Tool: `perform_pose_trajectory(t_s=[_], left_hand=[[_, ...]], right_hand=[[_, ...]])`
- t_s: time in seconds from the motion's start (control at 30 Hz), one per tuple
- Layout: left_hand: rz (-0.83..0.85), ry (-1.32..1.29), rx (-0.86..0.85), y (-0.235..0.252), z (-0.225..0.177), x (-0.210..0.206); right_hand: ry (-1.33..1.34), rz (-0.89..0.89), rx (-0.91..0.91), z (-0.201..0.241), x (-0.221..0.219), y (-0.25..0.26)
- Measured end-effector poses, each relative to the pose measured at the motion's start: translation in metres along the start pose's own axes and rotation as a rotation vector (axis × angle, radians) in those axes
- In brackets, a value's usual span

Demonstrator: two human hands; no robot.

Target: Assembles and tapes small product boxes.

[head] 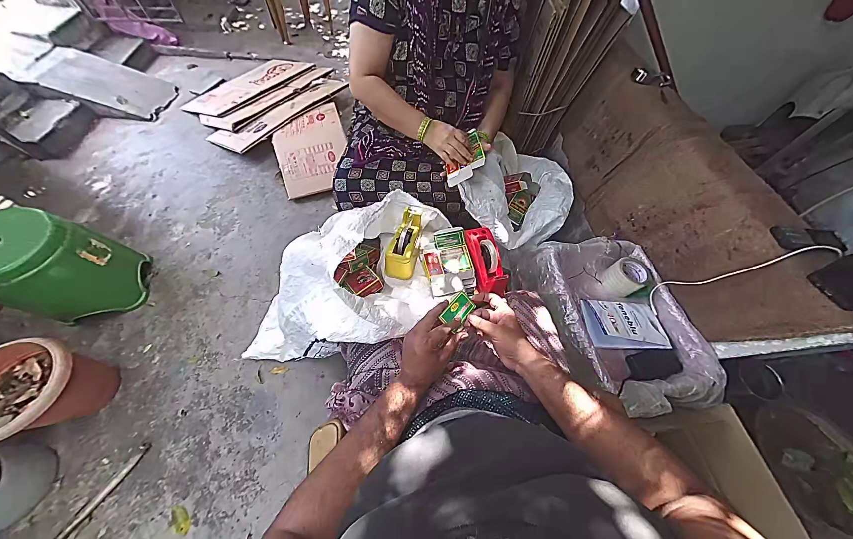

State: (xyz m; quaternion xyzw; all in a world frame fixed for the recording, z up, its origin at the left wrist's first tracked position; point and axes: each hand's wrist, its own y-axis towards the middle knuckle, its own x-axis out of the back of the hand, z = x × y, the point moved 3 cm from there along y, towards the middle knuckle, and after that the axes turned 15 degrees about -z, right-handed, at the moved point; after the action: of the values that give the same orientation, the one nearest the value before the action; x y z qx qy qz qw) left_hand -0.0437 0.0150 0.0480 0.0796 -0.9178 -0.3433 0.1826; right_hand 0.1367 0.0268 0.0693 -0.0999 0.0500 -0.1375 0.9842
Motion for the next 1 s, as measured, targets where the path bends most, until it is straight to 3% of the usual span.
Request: perform_pose_trajectory(t_s=[0.2, 0.3, 0.37, 0.47, 0.53, 0.63, 0.7, 0.8, 0.9, 0.93, 1.0], left_hand=[[0.025, -0.042, 0.001, 0.001, -0.006, 0.002], [-0.02, -0.14, 0.086, 0.002, -0.009, 0.005], [-0.07, -0.248, 0.192, 0.003, -0.01, 0.005], [-0.159, -0.495, 0.38, 0.008, -0.012, 0.004], [-0.213, -0.628, 0.478, 0.013, -0.012, 0.005], [-0.263, -0.732, 0.569, 0.018, -0.008, 0.008], [-0.257, -0.707, 0.63, 0.017, -0.006, 0.011], [-0.294, -0.452, 0.556, 0.012, -0.001, 0.012], [-0.247, -0.266, 0.308, 0.008, 0.005, 0.01], [-0.178, -0.248, 0.246, 0.007, 0.006, 0.008], [-0.014, -0.236, 0.187, 0.005, 0.005, 0.002]], right_hand=[[0.014, -0.079, -0.16, -0.004, -0.002, -0.001], [-0.001, -0.072, -0.13, -0.003, -0.005, -0.004], [-0.127, -0.078, 0.045, 0.001, -0.004, -0.004], [-0.468, -0.171, 0.473, 0.005, 0.007, 0.005], [-0.506, -0.16, 0.608, 0.004, 0.013, 0.008], [-0.171, 0.119, 0.44, 0.002, 0.018, 0.006], [-0.005, 0.157, 0.253, -0.005, 0.022, 0.008], [0.106, -0.167, 0.142, -0.006, 0.018, 0.023], [0.153, -0.529, 0.12, -0.005, -0.002, 0.052], [0.132, -0.546, 0.119, -0.005, -0.014, 0.059], [0.03, -0.338, 0.099, 0.003, -0.043, 0.061]])
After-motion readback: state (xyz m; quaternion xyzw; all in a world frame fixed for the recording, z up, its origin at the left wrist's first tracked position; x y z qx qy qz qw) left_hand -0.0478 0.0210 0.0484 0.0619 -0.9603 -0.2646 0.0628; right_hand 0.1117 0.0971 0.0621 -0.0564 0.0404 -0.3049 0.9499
